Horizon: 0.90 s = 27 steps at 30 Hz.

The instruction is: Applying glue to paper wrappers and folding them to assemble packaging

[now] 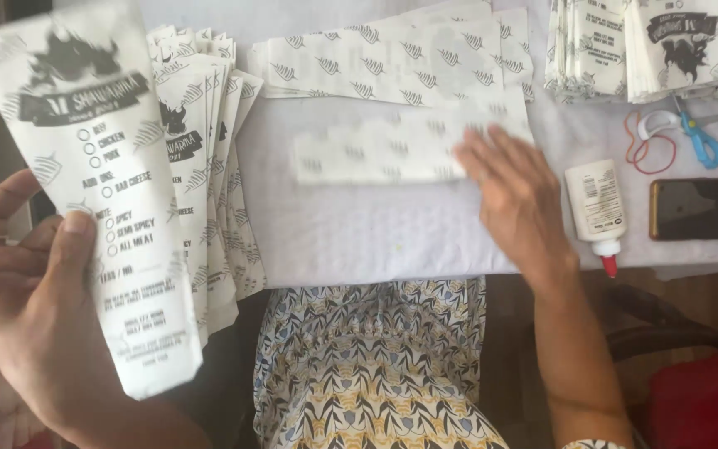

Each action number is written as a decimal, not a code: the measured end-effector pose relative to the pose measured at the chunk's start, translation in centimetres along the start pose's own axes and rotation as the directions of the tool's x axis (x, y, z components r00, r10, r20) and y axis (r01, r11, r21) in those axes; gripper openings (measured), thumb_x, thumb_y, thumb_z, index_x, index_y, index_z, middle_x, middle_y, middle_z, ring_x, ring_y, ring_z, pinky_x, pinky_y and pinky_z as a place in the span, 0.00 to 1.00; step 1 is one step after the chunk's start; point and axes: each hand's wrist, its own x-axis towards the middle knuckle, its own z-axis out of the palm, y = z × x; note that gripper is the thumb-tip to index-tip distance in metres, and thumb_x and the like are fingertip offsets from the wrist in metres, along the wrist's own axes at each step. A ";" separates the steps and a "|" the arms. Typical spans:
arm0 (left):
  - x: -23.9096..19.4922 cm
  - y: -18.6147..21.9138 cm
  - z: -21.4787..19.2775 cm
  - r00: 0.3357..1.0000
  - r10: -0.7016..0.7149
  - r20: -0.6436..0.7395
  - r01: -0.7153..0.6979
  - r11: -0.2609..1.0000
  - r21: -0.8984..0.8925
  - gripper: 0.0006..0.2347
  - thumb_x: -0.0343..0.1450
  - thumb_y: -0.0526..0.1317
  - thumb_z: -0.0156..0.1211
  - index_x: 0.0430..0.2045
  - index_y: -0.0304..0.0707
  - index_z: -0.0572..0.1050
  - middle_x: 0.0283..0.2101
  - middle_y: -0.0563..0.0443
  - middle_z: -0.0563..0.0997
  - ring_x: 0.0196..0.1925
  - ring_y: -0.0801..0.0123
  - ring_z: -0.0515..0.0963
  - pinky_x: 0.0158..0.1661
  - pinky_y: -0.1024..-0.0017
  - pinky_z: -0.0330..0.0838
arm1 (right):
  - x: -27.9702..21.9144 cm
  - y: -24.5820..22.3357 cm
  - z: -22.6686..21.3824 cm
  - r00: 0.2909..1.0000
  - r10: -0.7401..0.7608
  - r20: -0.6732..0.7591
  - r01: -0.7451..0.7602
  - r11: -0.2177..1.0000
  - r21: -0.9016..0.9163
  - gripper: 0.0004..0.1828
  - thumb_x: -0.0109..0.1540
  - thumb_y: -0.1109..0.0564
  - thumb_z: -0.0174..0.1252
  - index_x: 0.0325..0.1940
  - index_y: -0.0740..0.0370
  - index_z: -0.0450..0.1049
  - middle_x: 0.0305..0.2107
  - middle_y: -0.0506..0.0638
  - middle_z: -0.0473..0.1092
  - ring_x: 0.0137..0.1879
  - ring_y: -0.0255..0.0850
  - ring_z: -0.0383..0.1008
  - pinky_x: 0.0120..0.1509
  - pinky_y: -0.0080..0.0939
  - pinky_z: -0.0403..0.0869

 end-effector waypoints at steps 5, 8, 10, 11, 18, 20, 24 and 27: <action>4.7 -8.3 -0.6 0.954 0.255 0.156 -0.287 0.638 0.714 0.20 0.80 0.31 0.66 0.66 0.26 0.67 0.36 0.40 0.79 0.36 0.55 0.77 0.37 0.56 0.72 | -4.5 -2.1 -2.9 0.984 0.120 0.134 -0.145 0.970 0.197 0.29 0.62 0.75 0.47 0.68 0.68 0.71 0.67 0.60 0.67 0.74 0.59 0.65 0.77 0.59 0.65; 4.8 -9.5 0.4 0.873 0.449 0.192 -0.327 0.244 0.913 0.21 0.75 0.37 0.75 0.62 0.34 0.77 0.46 0.43 0.79 0.46 0.56 0.77 0.40 0.62 0.74 | -7.5 0.6 -4.5 0.959 0.284 0.020 -0.281 0.936 0.212 0.23 0.66 0.70 0.52 0.67 0.74 0.72 0.66 0.66 0.67 0.72 0.62 0.66 0.78 0.60 0.62; 3.7 -8.9 2.9 0.779 0.596 0.194 -0.316 0.105 0.943 0.20 0.72 0.35 0.82 0.58 0.38 0.81 0.51 0.45 0.76 0.47 0.62 0.76 0.35 0.72 0.77 | -10.1 3.4 -4.9 0.917 0.383 -0.107 -0.371 0.921 0.119 0.18 0.73 0.67 0.56 0.66 0.80 0.73 0.63 0.73 0.70 0.68 0.69 0.69 0.76 0.63 0.65; 2.9 -8.5 4.8 0.718 0.637 0.281 -0.542 0.259 0.799 0.14 0.75 0.32 0.74 0.55 0.33 0.79 0.49 0.40 0.78 0.47 0.57 0.77 0.36 0.67 0.77 | -11.5 4.7 -4.9 0.874 0.485 -0.036 -0.485 0.874 -0.002 0.26 0.69 0.58 0.64 0.67 0.81 0.75 0.59 0.75 0.71 0.64 0.68 0.68 0.71 0.63 0.64; -2.3 -7.3 17.0 0.282 0.603 0.746 -0.910 0.413 0.010 0.19 0.72 0.25 0.59 0.60 0.22 0.70 0.69 0.27 0.65 0.73 0.35 0.62 0.71 0.49 0.61 | -10.0 6.2 -6.1 0.369 0.874 0.315 -0.928 0.329 0.173 0.25 0.59 0.54 0.73 0.57 0.69 0.79 0.47 0.54 0.71 0.46 0.44 0.74 0.45 0.44 0.74; -2.1 -6.9 17.5 0.278 0.626 0.728 -0.914 0.406 0.000 0.14 0.73 0.28 0.58 0.53 0.22 0.73 0.66 0.28 0.69 0.70 0.33 0.66 0.68 0.47 0.65 | -13.5 7.7 -4.1 0.349 0.912 0.214 -0.857 0.219 0.466 0.21 0.61 0.59 0.72 0.57 0.64 0.77 0.48 0.50 0.74 0.48 0.37 0.75 0.51 0.39 0.77; -1.7 -7.3 19.0 0.256 0.683 0.684 -0.936 0.352 -0.002 0.11 0.74 0.28 0.59 0.50 0.20 0.75 0.62 0.25 0.73 0.67 0.31 0.69 0.65 0.47 0.71 | -12.9 5.9 -5.9 0.272 0.958 0.088 -0.293 -0.005 0.956 0.25 0.63 0.65 0.66 0.64 0.65 0.71 0.50 0.53 0.75 0.56 0.43 0.81 0.56 0.49 0.87; -1.0 -8.5 20.4 0.216 0.745 0.631 -0.951 0.307 -0.037 0.09 0.74 0.26 0.59 0.47 0.23 0.71 0.59 0.25 0.73 0.67 0.29 0.68 0.63 0.44 0.72 | -13.3 5.3 -4.8 0.276 0.961 -0.016 -0.183 0.069 0.981 0.29 0.63 0.63 0.69 0.67 0.66 0.68 0.57 0.61 0.74 0.63 0.55 0.80 0.62 0.67 0.86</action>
